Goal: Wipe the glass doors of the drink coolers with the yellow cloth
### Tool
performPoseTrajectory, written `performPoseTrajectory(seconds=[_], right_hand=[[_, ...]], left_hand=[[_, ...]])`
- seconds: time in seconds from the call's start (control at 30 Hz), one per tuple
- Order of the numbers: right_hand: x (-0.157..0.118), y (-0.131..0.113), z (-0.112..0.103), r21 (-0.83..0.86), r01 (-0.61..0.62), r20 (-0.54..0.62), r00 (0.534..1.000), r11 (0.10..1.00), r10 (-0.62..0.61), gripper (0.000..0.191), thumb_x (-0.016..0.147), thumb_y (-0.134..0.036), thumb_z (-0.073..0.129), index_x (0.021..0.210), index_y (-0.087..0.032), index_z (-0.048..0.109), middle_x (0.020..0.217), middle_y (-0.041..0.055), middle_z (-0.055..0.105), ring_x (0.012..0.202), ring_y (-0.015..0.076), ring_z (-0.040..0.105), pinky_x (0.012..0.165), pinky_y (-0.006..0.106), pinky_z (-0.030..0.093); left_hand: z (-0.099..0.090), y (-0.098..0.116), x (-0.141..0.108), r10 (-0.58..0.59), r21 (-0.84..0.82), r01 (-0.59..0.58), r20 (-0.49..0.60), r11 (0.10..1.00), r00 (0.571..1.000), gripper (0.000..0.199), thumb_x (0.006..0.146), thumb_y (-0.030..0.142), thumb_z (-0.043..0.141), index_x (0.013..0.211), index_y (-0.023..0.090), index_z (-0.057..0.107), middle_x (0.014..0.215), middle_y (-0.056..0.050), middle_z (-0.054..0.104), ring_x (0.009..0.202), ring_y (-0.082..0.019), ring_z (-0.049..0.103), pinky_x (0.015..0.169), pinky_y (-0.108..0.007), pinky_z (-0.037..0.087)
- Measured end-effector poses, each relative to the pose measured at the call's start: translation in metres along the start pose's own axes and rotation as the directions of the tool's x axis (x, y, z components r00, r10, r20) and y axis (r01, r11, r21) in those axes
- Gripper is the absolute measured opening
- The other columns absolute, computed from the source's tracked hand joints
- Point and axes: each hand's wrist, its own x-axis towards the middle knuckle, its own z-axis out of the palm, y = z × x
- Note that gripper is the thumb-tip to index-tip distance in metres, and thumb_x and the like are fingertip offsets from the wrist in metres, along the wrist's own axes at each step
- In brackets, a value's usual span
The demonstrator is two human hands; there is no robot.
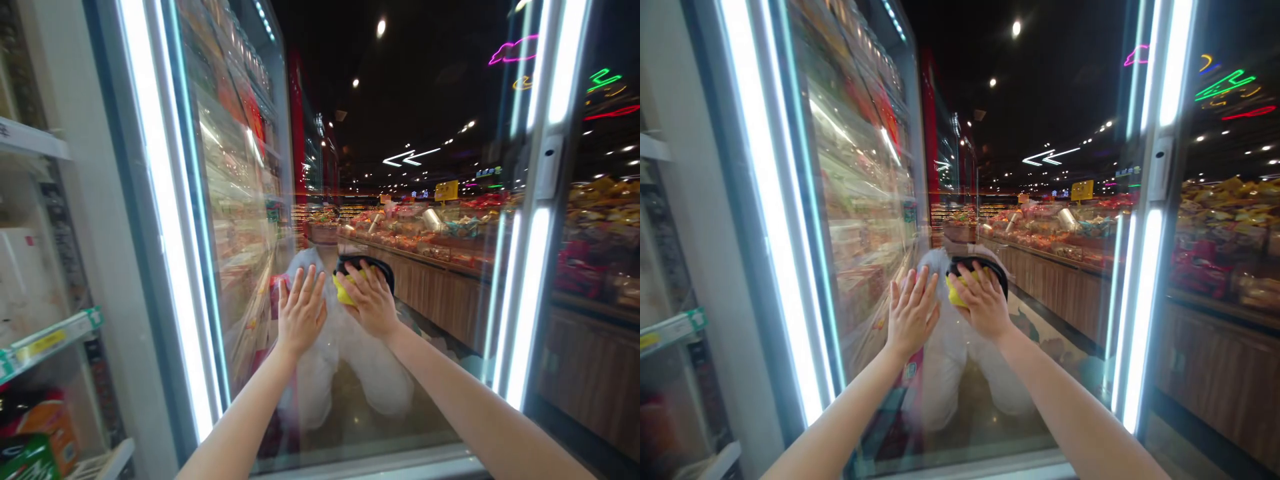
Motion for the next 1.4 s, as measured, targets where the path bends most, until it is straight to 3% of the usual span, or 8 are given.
performPoseTrajectory(seconds=[0.13,0.33,0.57,0.73,0.9,1.1,1.23,1.4], right_hand=[[-0.033,0.013,-0.006,0.007,0.177,0.075,0.981,0.984,-0.177,0.054,0.096,-0.036,0.063,0.148,-0.037,0.05,0.153,-0.0018,0.055,0.147,0.0236,0.042,0.122,0.042,0.028],[0.035,0.007,0.0,0.033,-0.148,-0.137,0.979,0.988,0.151,0.047,0.097,-0.026,0.058,0.143,-0.031,0.055,0.153,0.0033,0.055,0.15,0.0294,0.036,0.121,0.053,0.026],[0.0,-0.018,0.003,0.031,0.242,0.014,0.97,0.97,-0.243,0.049,0.095,-0.016,0.059,0.141,-0.035,0.057,0.147,-0.0014,0.06,0.143,0.0233,0.047,0.12,0.046,0.027],[0.025,0.005,-0.01,-0.019,0.13,-0.02,0.991,0.991,-0.13,0.049,0.096,-0.024,0.062,0.144,-0.033,0.055,0.15,0.0019,0.058,0.141,0.0256,0.049,0.118,0.045,0.029],[0.07,-0.038,0.008,0.027,0.098,-0.055,0.994,0.995,-0.096,0.05,0.097,-0.027,0.059,0.146,-0.029,0.053,0.157,0.0031,0.05,0.148,0.0295,0.04,0.119,0.049,0.03],[0.028,-0.044,0.008,0.089,0.372,0.065,0.924,0.924,-0.378,0.056,0.094,-0.018,0.06,0.147,-0.035,0.052,0.152,-0.0021,0.056,0.143,0.0206,0.047,0.119,0.04,0.029],[0.064,-0.034,0.004,0.057,0.236,-0.029,0.972,0.97,-0.235,0.053,0.095,-0.017,0.058,0.146,-0.031,0.053,0.15,0.0013,0.058,0.143,0.0223,0.047,0.119,0.041,0.029],[0.094,-0.08,0.021,0.099,0.226,-0.036,0.974,0.969,-0.224,0.05,0.097,-0.018,0.055,0.146,-0.028,0.053,0.157,0.0031,0.049,0.149,0.025,0.04,0.12,0.047,0.03]], left_hand=[[-0.008,-0.009,-0.005,0.003,0.008,-0.003,0.017,1.0,1.0,0.077,0.097,0.029,0.053,0.163,0.023,0.014,0.166,-0.01,0.028,0.156,-0.026,0.023,0.13,-0.05,0.005],[-0.017,-0.023,-0.01,-0.061,0.051,0.059,0.026,0.997,0.998,0.079,0.096,0.031,0.054,0.164,0.02,0.013,0.166,-0.012,0.028,0.156,-0.027,0.022,0.129,-0.051,0.006],[-0.019,-0.022,-0.017,-0.075,0.058,0.073,0.041,0.996,0.996,0.077,0.096,0.027,0.052,0.164,0.018,0.015,0.166,-0.012,0.028,0.156,-0.026,0.023,0.13,-0.05,0.008],[-0.027,-0.036,-0.028,-0.086,0.078,0.082,0.051,0.994,0.995,0.075,0.096,0.029,0.053,0.163,0.019,0.02,0.166,-0.011,0.03,0.156,-0.027,0.023,0.13,-0.051,0.01],[-0.028,-0.043,-0.033,-0.112,0.086,0.108,0.053,0.99,0.992,0.075,0.097,0.029,0.052,0.163,0.017,0.018,0.166,-0.013,0.028,0.156,-0.028,0.023,0.129,-0.052,0.011],[-0.03,-0.051,-0.044,-0.109,0.089,0.101,0.081,0.991,0.991,0.074,0.096,0.026,0.051,0.162,0.013,0.02,0.167,-0.014,0.027,0.156,-0.026,0.023,0.129,-0.048,0.015],[-0.033,-0.063,-0.053,-0.107,0.104,0.098,0.082,0.99,0.991,0.074,0.097,0.025,0.05,0.163,0.015,0.019,0.166,-0.013,0.029,0.156,-0.026,0.024,0.129,-0.048,0.017],[-0.034,-0.074,-0.059,-0.17,0.099,0.167,0.025,0.981,0.985,0.078,0.099,0.027,0.049,0.164,0.018,0.008,0.167,-0.014,0.027,0.156,-0.026,0.022,0.128,-0.049,0.023]])
